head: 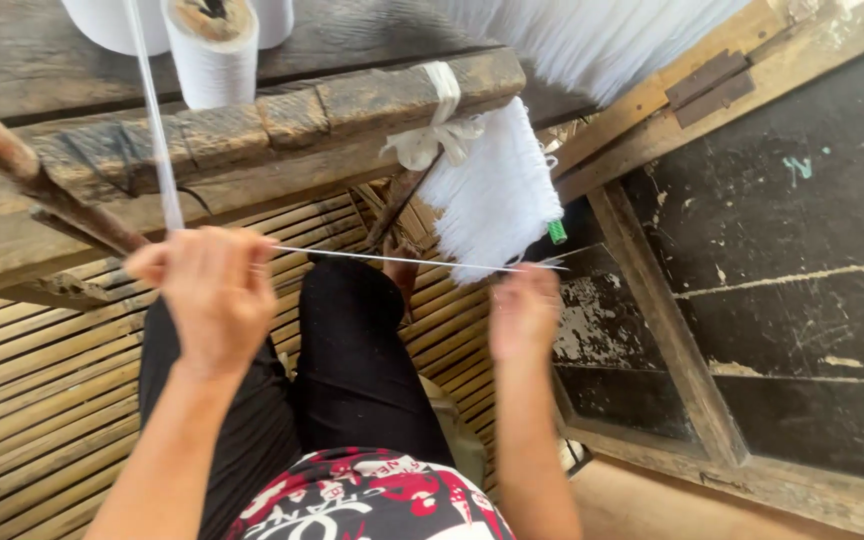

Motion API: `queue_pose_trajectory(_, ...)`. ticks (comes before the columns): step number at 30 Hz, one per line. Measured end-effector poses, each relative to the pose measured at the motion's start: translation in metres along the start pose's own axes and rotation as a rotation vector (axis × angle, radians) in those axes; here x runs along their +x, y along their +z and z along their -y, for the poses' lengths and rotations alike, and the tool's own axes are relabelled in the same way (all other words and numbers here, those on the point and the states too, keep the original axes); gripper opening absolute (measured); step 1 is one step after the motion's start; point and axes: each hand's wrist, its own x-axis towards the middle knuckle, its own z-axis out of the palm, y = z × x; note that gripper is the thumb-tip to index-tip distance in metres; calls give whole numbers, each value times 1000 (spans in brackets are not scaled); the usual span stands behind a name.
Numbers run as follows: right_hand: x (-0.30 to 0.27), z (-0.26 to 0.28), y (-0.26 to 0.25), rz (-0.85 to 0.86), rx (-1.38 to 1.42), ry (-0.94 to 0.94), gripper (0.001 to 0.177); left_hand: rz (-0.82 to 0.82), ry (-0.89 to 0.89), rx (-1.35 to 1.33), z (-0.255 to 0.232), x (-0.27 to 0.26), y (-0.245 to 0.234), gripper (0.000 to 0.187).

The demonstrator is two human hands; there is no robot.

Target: Weaving white thread around a bundle of fibers on a wooden frame at a fast pace.

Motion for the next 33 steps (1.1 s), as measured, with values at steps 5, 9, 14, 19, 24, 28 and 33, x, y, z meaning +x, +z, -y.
queue_pose_trajectory(5, 146, 91, -23, -231, -387, -229, 10, -21, -124, 232, 44, 24, -31, 32)
queue_pose_trajectory(9, 89, 172, 128, 174, -244, -816, 21, -61, -162, 236, 50, 58, -7, 19)
queue_pose_trajectory(14, -50, 26, 225, 603, -575, -912, 26, -8, -152, 325, 48, 76, 26, 26)
queue_pose_trajectory(19, -35, -50, 217, 805, -799, -828, 21, -66, -158, 346, 46, 86, 27, 27)
queue_pose_trajectory(24, -17, -109, 191, 802, -763, -775, 24, -83, -102, 285, 42, 86, 23, 26)
queue_pose_trajectory(28, -52, -82, 184, 756, -918, -279, 17, 32, -124, 324, 42, 74, 27, 26)
queue_pose_trajectory(33, -91, -59, 211, 830, 158, 369, 37, -250, -239, -101, -28, 77, 26, 33)
